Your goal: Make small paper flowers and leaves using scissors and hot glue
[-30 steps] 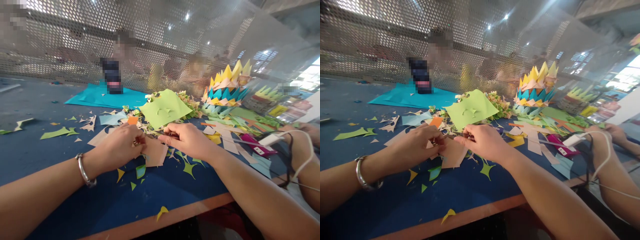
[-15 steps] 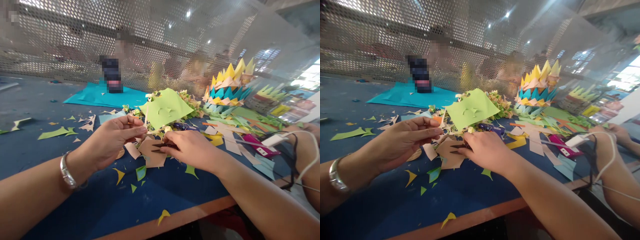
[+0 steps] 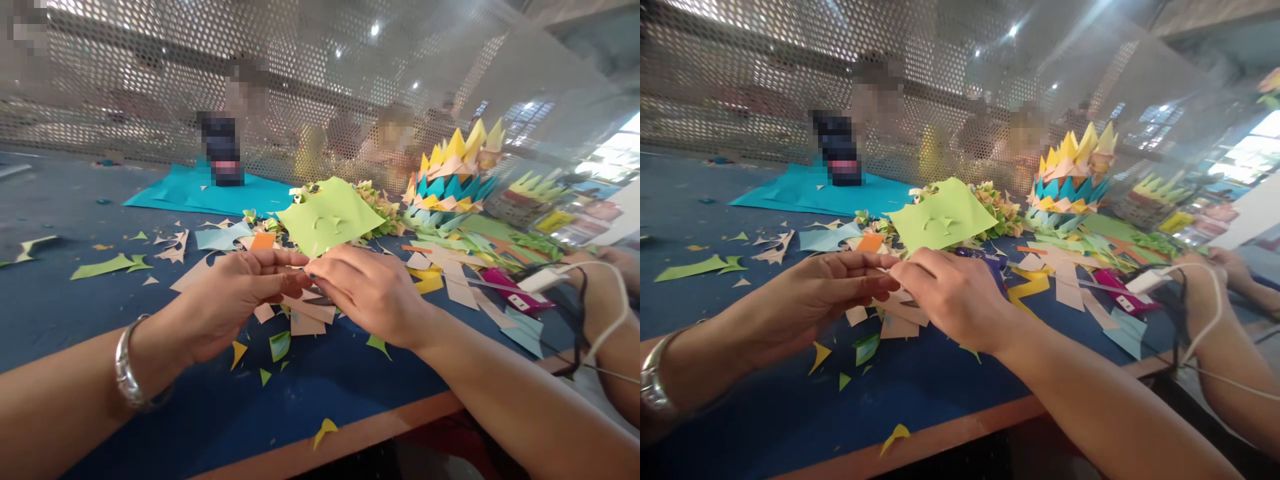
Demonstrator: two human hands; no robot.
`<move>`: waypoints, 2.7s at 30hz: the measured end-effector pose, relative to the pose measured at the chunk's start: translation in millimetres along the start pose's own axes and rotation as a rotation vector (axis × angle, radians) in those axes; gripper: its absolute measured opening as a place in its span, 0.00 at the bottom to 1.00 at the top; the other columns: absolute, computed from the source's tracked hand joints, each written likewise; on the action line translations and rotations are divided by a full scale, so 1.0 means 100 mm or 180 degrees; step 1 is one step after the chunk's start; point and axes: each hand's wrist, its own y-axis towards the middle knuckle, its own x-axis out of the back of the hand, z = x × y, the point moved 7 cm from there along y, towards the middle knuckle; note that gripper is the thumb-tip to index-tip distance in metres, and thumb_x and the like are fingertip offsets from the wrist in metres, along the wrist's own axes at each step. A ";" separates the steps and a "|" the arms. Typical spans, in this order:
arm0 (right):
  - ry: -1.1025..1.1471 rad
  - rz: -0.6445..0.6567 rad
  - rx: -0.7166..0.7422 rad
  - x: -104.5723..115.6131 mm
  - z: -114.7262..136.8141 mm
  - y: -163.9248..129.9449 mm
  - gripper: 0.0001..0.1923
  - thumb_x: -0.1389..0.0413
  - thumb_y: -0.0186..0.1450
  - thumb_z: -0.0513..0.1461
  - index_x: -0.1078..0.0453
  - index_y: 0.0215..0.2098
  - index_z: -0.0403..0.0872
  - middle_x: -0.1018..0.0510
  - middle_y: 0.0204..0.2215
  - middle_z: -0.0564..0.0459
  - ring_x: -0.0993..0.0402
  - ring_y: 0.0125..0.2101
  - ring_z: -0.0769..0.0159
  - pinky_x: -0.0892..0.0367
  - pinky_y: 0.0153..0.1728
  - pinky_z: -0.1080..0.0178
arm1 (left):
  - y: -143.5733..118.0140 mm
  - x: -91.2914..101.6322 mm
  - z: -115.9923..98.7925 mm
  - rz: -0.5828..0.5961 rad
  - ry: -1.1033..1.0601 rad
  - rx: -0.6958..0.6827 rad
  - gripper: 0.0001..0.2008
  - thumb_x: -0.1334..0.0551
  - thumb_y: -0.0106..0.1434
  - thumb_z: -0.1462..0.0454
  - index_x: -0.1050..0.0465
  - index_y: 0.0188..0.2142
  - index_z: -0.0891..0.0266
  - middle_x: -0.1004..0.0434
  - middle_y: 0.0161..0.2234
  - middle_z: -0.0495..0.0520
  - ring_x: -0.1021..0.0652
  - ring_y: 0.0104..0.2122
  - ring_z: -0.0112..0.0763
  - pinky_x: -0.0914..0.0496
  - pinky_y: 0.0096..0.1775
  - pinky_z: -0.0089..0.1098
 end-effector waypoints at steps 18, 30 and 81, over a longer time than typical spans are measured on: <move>0.0823 -0.0229 0.0179 0.05 0.05 0.00 0.06 0.46 0.72 0.34 0.26 0.42 0.44 0.20 0.38 0.46 0.22 0.38 0.66 0.27 0.37 0.64 | -0.02 -0.06 0.07 0.0229 -0.0723 0.0282 0.08 0.29 0.58 0.64 0.21 0.38 0.60 0.17 0.34 0.50 0.20 0.35 0.28 0.28 0.41 0.27; 0.1634 -0.0345 -0.0271 -0.01 -0.01 0.04 0.04 0.42 0.68 0.31 0.26 0.38 0.44 0.23 0.34 0.49 0.25 0.33 0.68 0.28 0.34 0.66 | 0.00 0.01 -0.01 -0.0130 -0.0154 -0.0261 0.14 0.29 0.55 0.63 0.29 0.39 0.62 0.18 0.27 0.48 0.20 0.29 0.29 0.27 0.36 0.31; 0.3274 0.0159 -0.1980 -0.33 -0.27 -0.06 0.06 0.38 0.64 0.37 0.32 0.37 0.47 0.27 0.30 0.58 0.34 0.22 0.76 0.34 0.22 0.68 | -0.06 -0.15 -0.11 0.0250 0.1054 -0.0933 0.21 0.34 0.57 0.62 0.37 0.48 0.58 0.18 0.27 0.50 0.18 0.31 0.38 0.29 0.34 0.35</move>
